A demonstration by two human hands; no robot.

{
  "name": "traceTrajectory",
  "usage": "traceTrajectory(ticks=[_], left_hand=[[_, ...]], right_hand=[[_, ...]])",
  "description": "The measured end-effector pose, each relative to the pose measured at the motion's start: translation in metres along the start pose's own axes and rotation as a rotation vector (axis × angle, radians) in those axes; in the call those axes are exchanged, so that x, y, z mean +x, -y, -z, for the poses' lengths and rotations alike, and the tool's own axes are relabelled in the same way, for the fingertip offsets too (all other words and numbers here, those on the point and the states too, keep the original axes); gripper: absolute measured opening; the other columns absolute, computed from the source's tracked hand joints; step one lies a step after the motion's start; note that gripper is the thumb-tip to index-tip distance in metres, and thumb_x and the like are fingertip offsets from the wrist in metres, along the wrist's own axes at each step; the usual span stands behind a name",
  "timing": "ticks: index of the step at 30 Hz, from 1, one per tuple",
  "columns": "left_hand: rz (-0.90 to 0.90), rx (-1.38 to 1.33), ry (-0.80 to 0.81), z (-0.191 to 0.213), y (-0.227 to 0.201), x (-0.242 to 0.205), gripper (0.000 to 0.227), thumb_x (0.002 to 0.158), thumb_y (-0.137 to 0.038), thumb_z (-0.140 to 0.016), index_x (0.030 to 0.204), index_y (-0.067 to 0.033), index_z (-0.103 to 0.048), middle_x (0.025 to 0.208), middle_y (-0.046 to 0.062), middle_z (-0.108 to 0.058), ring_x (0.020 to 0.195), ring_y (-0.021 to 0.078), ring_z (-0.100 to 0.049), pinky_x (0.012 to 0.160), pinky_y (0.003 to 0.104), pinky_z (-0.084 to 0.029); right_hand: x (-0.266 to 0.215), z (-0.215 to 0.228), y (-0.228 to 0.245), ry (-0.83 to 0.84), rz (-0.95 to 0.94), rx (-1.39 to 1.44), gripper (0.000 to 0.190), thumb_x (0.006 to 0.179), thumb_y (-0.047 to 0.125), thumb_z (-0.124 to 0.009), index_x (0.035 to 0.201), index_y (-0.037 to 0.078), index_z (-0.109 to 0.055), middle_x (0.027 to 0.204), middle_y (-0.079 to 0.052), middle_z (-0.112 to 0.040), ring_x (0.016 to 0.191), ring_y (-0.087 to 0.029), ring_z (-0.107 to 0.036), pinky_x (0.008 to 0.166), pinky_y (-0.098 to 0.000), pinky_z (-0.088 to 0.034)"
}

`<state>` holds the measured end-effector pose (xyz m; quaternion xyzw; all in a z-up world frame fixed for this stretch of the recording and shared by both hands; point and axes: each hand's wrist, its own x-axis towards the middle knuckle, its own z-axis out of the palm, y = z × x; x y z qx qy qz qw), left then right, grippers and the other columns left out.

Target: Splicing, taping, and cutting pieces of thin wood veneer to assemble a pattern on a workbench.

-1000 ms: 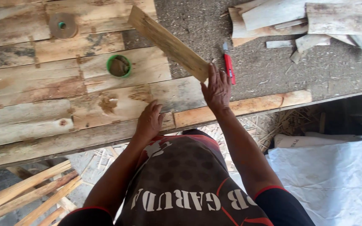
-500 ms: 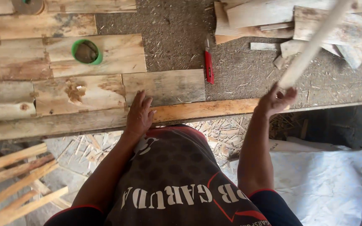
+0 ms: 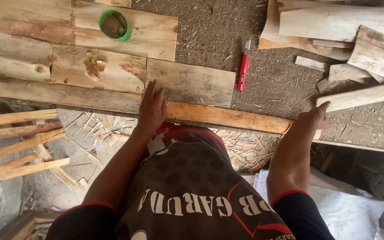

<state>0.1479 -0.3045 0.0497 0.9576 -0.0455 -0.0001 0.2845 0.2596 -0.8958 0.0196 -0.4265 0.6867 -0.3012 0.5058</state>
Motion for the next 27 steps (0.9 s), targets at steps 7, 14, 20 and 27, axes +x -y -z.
traceTrajectory(ticks=[7,14,20,27], left_hand=[[0.032,0.054,-0.043,0.030,0.017,0.010,0.054,0.098,-0.009,-0.062,0.148,0.0044,-0.048,0.162,0.029,-0.032,0.151,0.0455,-0.031,0.125,0.053,-0.029],[0.237,0.060,-0.209,0.051,0.086,0.002,0.050,0.099,0.002,-0.060,0.148,0.0030,-0.049,0.167,0.024,-0.033,0.155,0.0442,-0.031,0.126,0.049,-0.033],[0.142,0.033,-0.189,0.072,0.112,0.001,0.048,0.100,-0.001,-0.061,0.146,0.0038,-0.051,0.166,0.023,-0.033,0.154,0.0431,-0.033,0.127,0.049,-0.032],[-0.016,0.034,-0.121,0.067,0.107,0.016,0.049,0.099,-0.005,-0.062,0.146,0.0043,-0.051,0.166,0.022,-0.035,0.155,0.0421,-0.033,0.128,0.049,-0.031]], right_hand=[[-0.065,-0.030,-0.074,0.439,0.869,-0.520,0.047,0.093,0.023,-0.083,0.131,0.008,-0.060,0.129,-0.012,-0.067,0.102,-0.019,-0.070,0.081,-0.0291,-0.062],[-0.208,-0.034,-0.101,0.900,1.271,-0.792,0.058,0.087,0.026,-0.091,0.130,0.005,-0.058,0.116,-0.015,-0.064,0.092,-0.028,-0.067,0.078,-0.0447,-0.055],[-0.211,-0.046,-0.114,0.826,1.214,-1.011,0.054,0.085,0.021,-0.078,0.134,0.011,-0.055,0.123,-0.014,-0.063,0.108,-0.035,-0.063,0.087,-0.0525,-0.051],[-0.214,-0.035,-0.110,0.666,1.093,-1.159,0.065,0.089,0.024,-0.077,0.144,0.012,-0.045,0.128,-0.017,-0.060,0.115,-0.038,-0.061,0.095,-0.0556,-0.048]])
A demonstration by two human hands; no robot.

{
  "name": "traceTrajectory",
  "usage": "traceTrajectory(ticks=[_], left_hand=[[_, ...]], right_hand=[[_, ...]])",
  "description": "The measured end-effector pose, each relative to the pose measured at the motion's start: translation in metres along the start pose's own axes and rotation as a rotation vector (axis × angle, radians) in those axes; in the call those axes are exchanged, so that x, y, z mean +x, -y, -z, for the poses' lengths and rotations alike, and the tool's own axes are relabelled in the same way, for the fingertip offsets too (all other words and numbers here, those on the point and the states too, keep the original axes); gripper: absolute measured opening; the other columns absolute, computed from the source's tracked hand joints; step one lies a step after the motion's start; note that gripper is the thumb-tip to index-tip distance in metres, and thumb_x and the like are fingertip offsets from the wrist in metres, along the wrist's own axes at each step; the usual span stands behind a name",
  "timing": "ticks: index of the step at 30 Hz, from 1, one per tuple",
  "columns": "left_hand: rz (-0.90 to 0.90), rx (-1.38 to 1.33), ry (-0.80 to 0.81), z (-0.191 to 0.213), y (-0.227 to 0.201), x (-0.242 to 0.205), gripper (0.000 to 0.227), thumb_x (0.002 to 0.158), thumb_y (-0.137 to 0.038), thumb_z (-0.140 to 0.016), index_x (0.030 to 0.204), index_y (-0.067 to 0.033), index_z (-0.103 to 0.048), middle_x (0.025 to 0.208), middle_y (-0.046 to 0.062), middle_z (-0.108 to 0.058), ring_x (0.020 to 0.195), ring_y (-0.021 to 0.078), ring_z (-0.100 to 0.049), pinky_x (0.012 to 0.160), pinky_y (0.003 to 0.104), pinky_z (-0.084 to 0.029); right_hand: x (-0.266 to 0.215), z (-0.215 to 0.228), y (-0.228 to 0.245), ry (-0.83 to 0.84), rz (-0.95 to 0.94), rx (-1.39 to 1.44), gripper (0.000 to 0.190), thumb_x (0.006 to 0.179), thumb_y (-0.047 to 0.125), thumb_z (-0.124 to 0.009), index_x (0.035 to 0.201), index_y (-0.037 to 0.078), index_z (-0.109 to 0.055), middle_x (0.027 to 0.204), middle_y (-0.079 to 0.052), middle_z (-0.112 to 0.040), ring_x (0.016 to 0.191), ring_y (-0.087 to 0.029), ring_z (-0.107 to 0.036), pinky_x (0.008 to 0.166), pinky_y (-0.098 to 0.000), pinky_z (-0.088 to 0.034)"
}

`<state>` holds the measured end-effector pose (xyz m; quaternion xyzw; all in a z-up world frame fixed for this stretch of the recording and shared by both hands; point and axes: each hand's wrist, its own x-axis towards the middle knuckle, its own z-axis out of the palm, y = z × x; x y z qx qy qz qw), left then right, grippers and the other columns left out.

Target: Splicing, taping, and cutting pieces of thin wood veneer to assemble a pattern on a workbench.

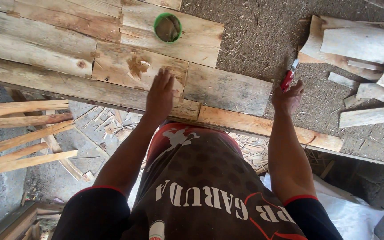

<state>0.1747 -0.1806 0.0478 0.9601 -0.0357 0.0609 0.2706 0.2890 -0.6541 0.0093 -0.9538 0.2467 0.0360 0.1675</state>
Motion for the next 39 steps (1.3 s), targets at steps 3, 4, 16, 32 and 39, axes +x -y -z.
traceTrajectory(ticks=[3,4,16,32,39], left_hand=[[-0.063,0.016,0.059,-0.001,-0.013,0.019,0.060,0.094,-0.012,-0.067,0.148,0.0069,-0.048,0.165,0.023,-0.033,0.154,0.0429,-0.030,0.128,0.051,-0.027],[-0.079,0.058,0.087,-0.003,-0.014,0.026,0.065,0.093,-0.017,-0.068,0.149,0.0075,-0.046,0.165,0.024,-0.031,0.154,0.0429,-0.028,0.127,0.052,-0.024],[-0.058,0.102,0.160,-0.030,-0.004,0.031,0.073,0.096,-0.032,-0.066,0.152,0.0067,-0.039,0.164,0.025,-0.028,0.154,0.0416,-0.021,0.125,0.053,-0.018],[0.603,-0.294,-0.607,0.052,0.076,-0.010,0.008,0.105,-0.008,-0.059,0.099,-0.0041,-0.062,0.103,0.015,-0.063,0.094,0.0312,-0.065,0.081,0.041,-0.053],[0.454,-0.371,-0.601,0.077,0.064,-0.069,0.009,0.108,-0.002,-0.048,0.109,-0.0008,-0.057,0.107,0.016,-0.059,0.097,0.0331,-0.062,0.088,0.045,-0.054]], right_hand=[[-0.011,0.001,0.000,-0.141,0.143,-0.002,0.095,0.074,0.028,-0.089,0.145,0.002,-0.032,0.137,-0.028,-0.045,0.120,-0.046,-0.049,0.094,-0.0545,-0.044],[-0.018,0.004,0.002,-0.119,0.107,-0.025,0.093,0.079,0.030,-0.087,0.148,0.003,-0.032,0.138,-0.027,-0.044,0.124,-0.046,-0.048,0.099,-0.0546,-0.043],[-0.085,0.015,0.022,-0.137,0.249,0.047,0.071,0.094,0.022,-0.076,0.150,0.003,-0.036,0.145,-0.024,-0.039,0.128,-0.045,-0.051,0.099,-0.0575,-0.049],[-0.155,-0.028,0.221,0.545,0.721,0.251,0.015,0.096,0.014,-0.074,0.110,0.010,-0.075,0.112,-0.009,-0.073,0.091,-0.022,-0.073,0.078,-0.0363,-0.062],[-0.189,-0.078,0.331,0.587,0.872,0.314,0.018,0.090,0.009,-0.075,0.108,0.008,-0.073,0.104,-0.011,-0.074,0.095,-0.027,-0.073,0.084,-0.0386,-0.058]])
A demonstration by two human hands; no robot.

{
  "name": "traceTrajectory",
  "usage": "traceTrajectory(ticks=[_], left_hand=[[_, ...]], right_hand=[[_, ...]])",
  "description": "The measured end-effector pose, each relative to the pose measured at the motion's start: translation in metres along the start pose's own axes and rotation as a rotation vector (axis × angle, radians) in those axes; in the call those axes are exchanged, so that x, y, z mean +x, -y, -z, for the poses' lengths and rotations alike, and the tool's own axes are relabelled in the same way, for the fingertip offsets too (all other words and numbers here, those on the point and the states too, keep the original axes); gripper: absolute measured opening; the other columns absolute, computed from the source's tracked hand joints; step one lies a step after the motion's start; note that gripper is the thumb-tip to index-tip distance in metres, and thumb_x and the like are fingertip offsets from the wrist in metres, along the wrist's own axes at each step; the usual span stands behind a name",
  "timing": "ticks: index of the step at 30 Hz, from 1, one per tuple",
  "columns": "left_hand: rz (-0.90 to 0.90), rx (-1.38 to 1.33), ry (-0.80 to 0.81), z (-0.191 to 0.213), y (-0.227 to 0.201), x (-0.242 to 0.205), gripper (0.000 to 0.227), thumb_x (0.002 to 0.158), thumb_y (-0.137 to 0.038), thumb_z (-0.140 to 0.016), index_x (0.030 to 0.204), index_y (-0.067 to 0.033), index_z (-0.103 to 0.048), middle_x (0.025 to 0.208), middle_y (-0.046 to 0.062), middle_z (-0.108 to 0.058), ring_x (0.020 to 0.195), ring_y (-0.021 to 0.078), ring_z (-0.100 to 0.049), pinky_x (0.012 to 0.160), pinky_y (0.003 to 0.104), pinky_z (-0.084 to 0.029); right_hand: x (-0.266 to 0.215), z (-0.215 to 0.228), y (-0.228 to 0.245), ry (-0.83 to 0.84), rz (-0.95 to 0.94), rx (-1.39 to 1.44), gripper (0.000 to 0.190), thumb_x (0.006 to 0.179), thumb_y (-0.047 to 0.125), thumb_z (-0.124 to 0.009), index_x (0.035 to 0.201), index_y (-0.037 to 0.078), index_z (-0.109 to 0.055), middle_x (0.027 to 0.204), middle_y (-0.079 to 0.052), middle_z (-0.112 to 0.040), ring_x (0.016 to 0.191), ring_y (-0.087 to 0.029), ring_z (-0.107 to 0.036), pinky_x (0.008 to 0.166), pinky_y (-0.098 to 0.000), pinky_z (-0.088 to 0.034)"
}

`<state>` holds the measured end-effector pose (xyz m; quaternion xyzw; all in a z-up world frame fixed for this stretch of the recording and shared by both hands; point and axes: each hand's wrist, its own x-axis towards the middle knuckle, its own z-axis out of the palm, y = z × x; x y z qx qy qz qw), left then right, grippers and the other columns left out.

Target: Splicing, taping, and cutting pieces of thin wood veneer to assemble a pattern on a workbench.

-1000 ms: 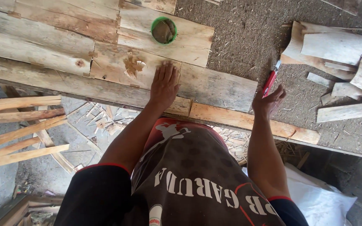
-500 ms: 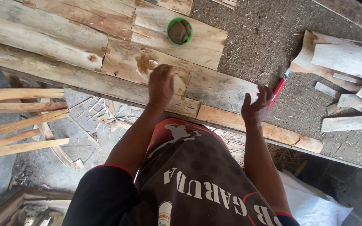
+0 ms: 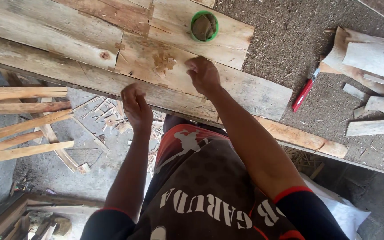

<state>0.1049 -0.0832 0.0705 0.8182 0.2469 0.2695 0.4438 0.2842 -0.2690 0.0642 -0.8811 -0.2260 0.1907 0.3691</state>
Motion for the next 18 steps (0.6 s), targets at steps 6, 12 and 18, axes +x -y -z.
traceTrajectory(ticks=[6,12,18], left_hand=[[0.204,-0.031,0.022,0.027,0.003,-0.026,0.023,0.109,-0.007,-0.053,0.129,0.0019,-0.060,0.111,0.015,-0.063,0.082,0.0210,-0.071,0.071,0.034,-0.055],[0.159,-0.095,0.097,0.032,-0.003,-0.015,0.014,0.108,-0.005,-0.055,0.120,0.0011,-0.060,0.118,0.016,-0.064,0.085,0.0215,-0.070,0.072,0.035,-0.056],[0.085,-0.165,0.143,0.010,-0.016,0.022,0.015,0.106,-0.003,-0.053,0.119,0.0009,-0.059,0.121,0.017,-0.063,0.085,0.0212,-0.070,0.074,0.033,-0.057]], right_hand=[[0.028,-0.031,0.024,-0.013,-0.143,-0.008,0.027,0.085,0.010,-0.080,0.109,0.012,-0.068,0.112,-0.008,-0.067,0.099,-0.027,-0.068,0.082,-0.0403,-0.055],[0.033,-0.043,0.017,-0.103,-0.125,-0.052,0.024,0.084,0.008,-0.082,0.100,0.011,-0.064,0.102,-0.008,-0.062,0.098,-0.031,-0.063,0.081,-0.0459,-0.051],[0.036,-0.048,0.009,-0.140,-0.009,-0.096,0.019,0.083,0.010,-0.080,0.096,0.011,-0.066,0.101,-0.010,-0.062,0.098,-0.033,-0.062,0.082,-0.0462,-0.052]])
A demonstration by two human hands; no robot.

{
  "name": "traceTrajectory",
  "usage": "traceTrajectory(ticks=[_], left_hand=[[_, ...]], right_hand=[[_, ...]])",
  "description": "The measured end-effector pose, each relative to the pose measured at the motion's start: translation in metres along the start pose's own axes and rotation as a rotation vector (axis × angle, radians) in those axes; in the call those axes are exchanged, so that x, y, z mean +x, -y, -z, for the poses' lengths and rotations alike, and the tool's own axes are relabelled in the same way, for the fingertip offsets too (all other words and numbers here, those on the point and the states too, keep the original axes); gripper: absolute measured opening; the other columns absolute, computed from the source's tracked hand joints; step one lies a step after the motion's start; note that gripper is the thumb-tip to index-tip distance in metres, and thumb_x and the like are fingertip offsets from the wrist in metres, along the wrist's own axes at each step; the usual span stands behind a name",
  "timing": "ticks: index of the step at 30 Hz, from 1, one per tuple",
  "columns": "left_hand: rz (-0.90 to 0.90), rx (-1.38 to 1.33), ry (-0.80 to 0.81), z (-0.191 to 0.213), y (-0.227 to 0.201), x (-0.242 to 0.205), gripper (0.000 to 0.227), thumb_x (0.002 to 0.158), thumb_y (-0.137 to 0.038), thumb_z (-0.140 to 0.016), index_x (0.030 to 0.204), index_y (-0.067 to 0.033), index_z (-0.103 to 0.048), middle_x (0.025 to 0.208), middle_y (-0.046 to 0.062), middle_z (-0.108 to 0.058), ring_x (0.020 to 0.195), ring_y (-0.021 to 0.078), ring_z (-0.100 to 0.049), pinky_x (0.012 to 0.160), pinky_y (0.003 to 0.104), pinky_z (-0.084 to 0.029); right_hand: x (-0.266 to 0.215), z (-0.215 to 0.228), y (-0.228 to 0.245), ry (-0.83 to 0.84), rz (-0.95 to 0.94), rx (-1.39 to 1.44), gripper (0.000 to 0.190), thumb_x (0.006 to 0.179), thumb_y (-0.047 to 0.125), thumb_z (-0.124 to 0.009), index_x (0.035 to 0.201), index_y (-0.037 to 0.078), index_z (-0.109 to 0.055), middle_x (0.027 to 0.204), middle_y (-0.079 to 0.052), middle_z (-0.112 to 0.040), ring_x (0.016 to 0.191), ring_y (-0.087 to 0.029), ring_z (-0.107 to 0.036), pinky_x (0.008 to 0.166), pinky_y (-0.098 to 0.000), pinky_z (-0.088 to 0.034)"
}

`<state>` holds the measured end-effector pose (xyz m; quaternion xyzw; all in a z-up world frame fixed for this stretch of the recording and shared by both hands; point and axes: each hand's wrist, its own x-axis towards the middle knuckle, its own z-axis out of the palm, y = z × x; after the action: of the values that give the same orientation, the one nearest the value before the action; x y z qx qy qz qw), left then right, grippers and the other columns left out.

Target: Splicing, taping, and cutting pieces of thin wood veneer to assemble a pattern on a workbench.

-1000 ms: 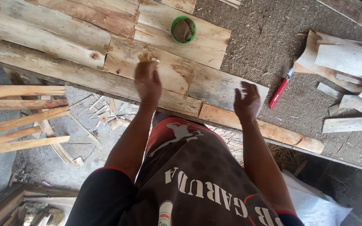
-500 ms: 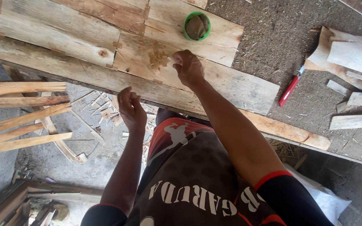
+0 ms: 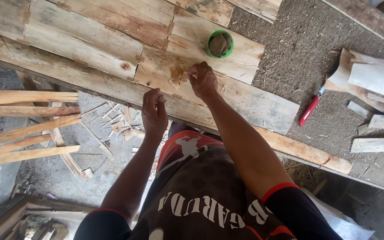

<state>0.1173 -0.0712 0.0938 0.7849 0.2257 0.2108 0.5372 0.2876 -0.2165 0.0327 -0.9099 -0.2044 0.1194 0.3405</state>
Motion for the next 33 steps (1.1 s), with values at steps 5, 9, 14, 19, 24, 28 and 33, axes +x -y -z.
traceTrajectory(ticks=[5,9,14,19,24,28,33], left_hand=[[0.029,-0.106,0.062,-0.027,-0.003,0.024,0.013,0.108,-0.007,-0.054,0.116,-0.0014,-0.062,0.106,0.015,-0.066,0.079,0.0200,-0.073,0.069,0.032,-0.059],[0.280,-0.165,0.136,-0.058,-0.001,0.037,0.019,0.107,-0.018,-0.052,0.115,-0.0036,-0.062,0.086,0.009,-0.072,0.063,0.0165,-0.071,0.059,0.030,-0.056],[0.735,-0.555,0.315,-0.102,0.015,0.043,0.021,0.106,-0.028,-0.057,0.107,-0.0076,-0.061,0.081,0.008,-0.071,0.061,0.0155,-0.067,0.054,0.029,-0.052],[0.853,-0.730,0.272,-0.118,0.020,0.055,0.016,0.100,-0.018,-0.066,0.106,-0.0033,-0.064,0.087,0.007,-0.074,0.072,0.0150,-0.072,0.066,0.029,-0.060],[0.832,-0.718,0.326,-0.120,0.016,0.063,0.022,0.090,-0.003,-0.070,0.112,-0.0062,-0.067,0.088,0.006,-0.073,0.074,0.0144,-0.073,0.071,0.028,-0.061],[0.592,-0.554,0.340,-0.127,0.014,0.068,0.013,0.094,-0.004,-0.068,0.107,-0.0019,-0.068,0.091,0.006,-0.075,0.079,0.0135,-0.073,0.069,0.028,-0.060],[0.346,-0.515,0.350,-0.134,0.005,0.078,0.010,0.096,-0.003,-0.069,0.105,0.0004,-0.068,0.091,0.007,-0.074,0.080,0.0134,-0.072,0.071,0.028,-0.061]], right_hand=[[-0.004,0.019,-0.005,0.090,-0.043,0.102,0.010,0.090,0.010,-0.072,0.097,0.007,-0.066,0.096,-0.015,-0.068,0.091,-0.034,-0.070,0.078,-0.0430,-0.057],[-0.014,0.045,-0.003,0.132,-0.074,0.136,0.010,0.092,0.008,-0.066,0.101,0.004,-0.064,0.091,-0.014,-0.073,0.086,-0.032,-0.074,0.074,-0.0415,-0.058],[-0.031,0.088,0.040,0.082,-0.014,0.353,0.006,0.100,0.002,-0.058,0.105,0.000,-0.059,0.087,-0.013,-0.073,0.078,-0.027,-0.075,0.069,-0.0363,-0.059],[-0.043,0.107,0.044,-0.006,0.238,0.195,0.007,0.098,-0.002,-0.063,0.105,-0.001,-0.063,0.094,-0.016,-0.072,0.084,-0.027,-0.073,0.071,-0.0376,-0.058],[-0.045,0.104,0.029,-0.020,0.226,0.220,0.011,0.098,-0.003,-0.061,0.108,-0.001,-0.065,0.097,-0.015,-0.073,0.087,-0.024,-0.073,0.077,-0.0354,-0.060],[-0.037,0.093,0.014,-0.002,-0.026,0.633,0.022,0.098,0.001,-0.061,0.120,-0.002,-0.059,0.096,-0.009,-0.072,0.086,-0.013,-0.070,0.076,-0.0273,-0.058],[-0.022,0.096,0.014,0.003,-0.229,0.748,0.016,0.098,0.006,-0.067,0.111,-0.002,-0.063,0.090,-0.006,-0.072,0.079,-0.008,-0.067,0.068,-0.0247,-0.056]])
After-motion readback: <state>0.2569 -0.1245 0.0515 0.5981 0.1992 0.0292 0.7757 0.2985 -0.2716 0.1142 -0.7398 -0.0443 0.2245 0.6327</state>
